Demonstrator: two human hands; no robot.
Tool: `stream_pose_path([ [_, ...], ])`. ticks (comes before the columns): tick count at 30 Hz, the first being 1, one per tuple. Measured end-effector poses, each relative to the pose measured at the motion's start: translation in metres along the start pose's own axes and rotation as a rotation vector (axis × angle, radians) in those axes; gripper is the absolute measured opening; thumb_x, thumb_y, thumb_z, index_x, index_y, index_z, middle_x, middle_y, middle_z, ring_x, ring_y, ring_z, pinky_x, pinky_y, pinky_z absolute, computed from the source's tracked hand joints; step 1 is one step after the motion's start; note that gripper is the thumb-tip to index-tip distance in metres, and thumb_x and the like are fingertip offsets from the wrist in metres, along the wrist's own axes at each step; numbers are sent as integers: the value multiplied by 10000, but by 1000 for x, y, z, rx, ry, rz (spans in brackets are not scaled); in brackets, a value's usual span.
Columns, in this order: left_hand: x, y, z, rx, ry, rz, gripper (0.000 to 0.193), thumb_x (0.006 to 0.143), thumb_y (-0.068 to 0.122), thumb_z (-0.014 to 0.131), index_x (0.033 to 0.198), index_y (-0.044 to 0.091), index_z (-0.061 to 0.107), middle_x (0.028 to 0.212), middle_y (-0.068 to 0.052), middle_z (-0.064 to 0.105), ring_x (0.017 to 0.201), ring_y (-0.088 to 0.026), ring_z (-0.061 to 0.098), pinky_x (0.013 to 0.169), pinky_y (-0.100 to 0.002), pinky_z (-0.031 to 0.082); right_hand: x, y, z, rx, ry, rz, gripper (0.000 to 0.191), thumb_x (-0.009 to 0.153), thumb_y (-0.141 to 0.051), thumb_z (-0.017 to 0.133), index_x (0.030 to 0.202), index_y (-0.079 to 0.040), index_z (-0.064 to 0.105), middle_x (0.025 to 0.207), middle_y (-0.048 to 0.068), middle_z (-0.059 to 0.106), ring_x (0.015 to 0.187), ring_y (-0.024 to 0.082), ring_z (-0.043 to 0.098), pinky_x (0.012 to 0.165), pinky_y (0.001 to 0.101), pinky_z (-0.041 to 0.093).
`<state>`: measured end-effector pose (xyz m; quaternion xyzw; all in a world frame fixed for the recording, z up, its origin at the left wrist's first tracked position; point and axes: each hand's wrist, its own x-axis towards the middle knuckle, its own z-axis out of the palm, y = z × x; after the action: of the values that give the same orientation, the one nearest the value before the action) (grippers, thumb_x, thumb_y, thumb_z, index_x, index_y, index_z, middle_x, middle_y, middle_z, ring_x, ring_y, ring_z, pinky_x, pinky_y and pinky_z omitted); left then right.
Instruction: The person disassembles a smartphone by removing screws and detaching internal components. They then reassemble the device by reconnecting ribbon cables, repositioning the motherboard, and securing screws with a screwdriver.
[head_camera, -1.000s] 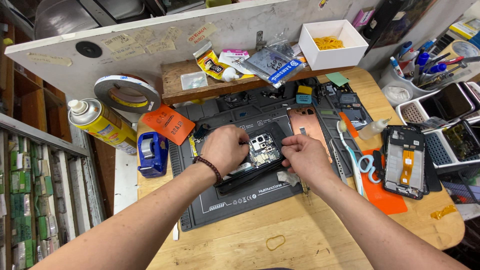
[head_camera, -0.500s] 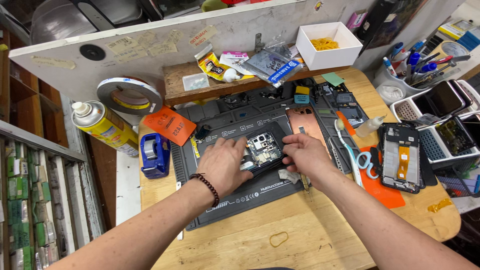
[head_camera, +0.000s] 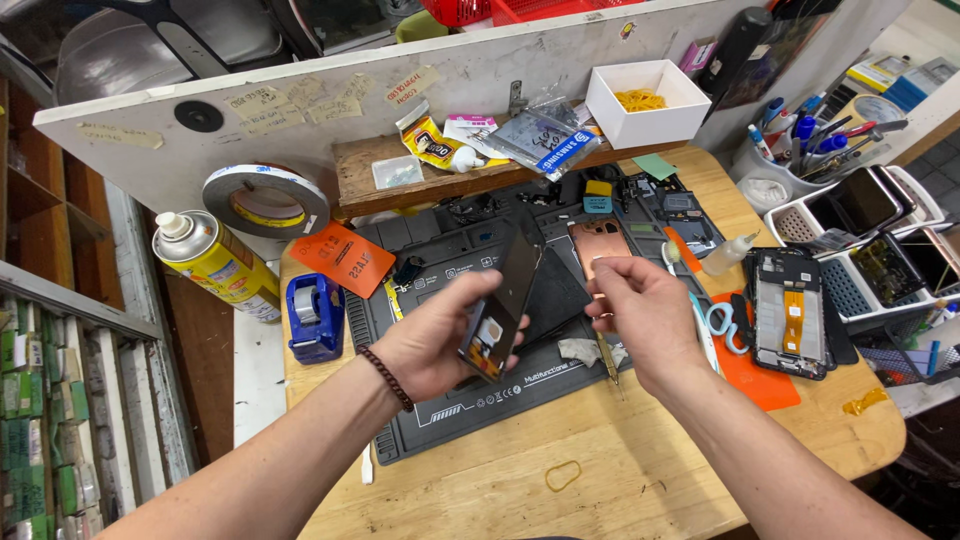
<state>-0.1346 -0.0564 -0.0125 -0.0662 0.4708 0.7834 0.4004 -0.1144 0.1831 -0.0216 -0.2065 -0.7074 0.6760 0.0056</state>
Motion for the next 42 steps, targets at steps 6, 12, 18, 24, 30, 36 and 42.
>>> stream_pose_path([
  [6,-7,-10,-2,-551,-308,-88,685,942,601,522,1311,35,630,1159,-186,711,972,-284,695,848,-438,575,-23,-14,18,-42,-146,-107,196,896,-219,752,926,-29,717,733,16,670,622,87,609,551,250,508],
  [12,-11,-10,2,-637,-406,-73,683,967,582,517,1348,20,594,1161,-206,684,975,-306,681,832,-429,561,-34,-27,26,-59,-191,-100,174,865,-209,769,917,-49,726,728,3,689,617,78,611,546,238,494],
  [18,-10,-5,4,-640,-419,-76,701,967,584,519,1351,1,583,1161,-209,676,976,-310,674,836,-429,560,-33,-35,27,-81,-191,-103,186,872,-219,756,925,-43,727,743,-2,705,632,75,627,561,232,515],
  [24,-10,-4,1,-567,-343,-89,679,953,582,522,1326,20,596,1129,-190,701,941,-285,692,808,-420,564,-28,-27,26,-97,-209,-74,182,887,-206,752,952,-38,730,750,9,698,637,84,615,562,239,500],
  [30,3,-5,8,18,111,97,604,843,460,700,1316,87,657,1048,-132,723,887,-229,677,770,-415,557,-23,-22,29,-53,-167,-10,184,927,-200,685,996,-31,712,807,36,724,690,113,679,597,263,546],
  [36,12,-20,31,1162,700,730,738,646,400,906,1257,72,654,996,-122,732,918,-282,709,812,-398,572,-22,-20,38,223,-203,168,194,958,-157,646,1111,-38,653,958,55,748,822,145,711,727,301,599],
  [42,23,-5,16,626,439,517,672,744,260,860,1305,30,570,1033,-159,729,858,-220,720,716,-345,585,-11,-18,34,188,-262,169,185,964,-113,617,1135,-47,641,1015,55,754,872,139,693,768,316,574],
])
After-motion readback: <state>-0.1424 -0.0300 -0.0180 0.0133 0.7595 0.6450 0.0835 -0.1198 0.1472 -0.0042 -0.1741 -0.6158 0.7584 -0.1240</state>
